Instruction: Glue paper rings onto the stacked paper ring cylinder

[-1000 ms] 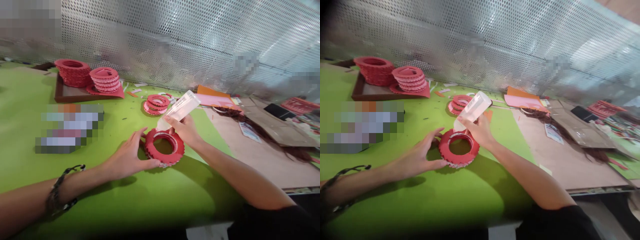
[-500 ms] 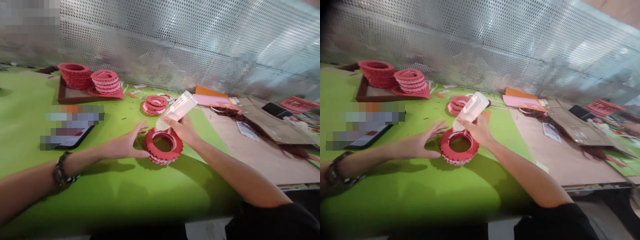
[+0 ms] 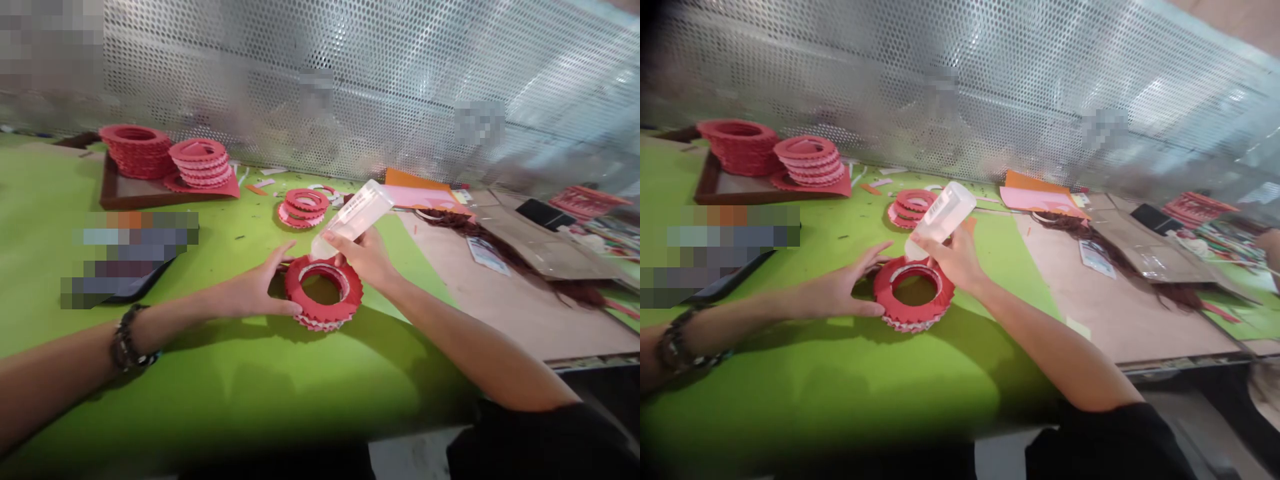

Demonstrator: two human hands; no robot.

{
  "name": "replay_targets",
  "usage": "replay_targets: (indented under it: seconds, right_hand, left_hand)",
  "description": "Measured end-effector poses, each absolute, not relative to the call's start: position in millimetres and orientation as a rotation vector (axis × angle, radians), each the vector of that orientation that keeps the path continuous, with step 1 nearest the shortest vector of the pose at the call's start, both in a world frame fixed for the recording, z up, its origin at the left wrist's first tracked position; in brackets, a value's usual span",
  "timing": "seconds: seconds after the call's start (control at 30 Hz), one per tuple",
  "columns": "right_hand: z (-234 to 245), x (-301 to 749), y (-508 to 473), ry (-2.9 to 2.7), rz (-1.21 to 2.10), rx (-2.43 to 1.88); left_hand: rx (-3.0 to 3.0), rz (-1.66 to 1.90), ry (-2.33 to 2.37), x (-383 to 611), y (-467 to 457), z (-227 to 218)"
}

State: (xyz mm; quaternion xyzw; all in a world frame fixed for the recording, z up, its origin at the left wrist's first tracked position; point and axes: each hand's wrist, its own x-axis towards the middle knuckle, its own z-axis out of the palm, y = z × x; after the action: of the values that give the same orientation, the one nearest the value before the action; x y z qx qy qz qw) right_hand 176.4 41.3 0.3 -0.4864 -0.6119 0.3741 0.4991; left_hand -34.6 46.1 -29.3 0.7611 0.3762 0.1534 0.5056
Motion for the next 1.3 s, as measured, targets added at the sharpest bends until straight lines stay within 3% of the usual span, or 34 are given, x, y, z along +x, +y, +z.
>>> replay_targets:
  seconds: [1.3]
  right_hand:
    - [-4, 196, 29, -1.462, 0.752, -1.178]
  left_hand:
    - [1.920, 0.578, 1.317, -13, 8, -37]
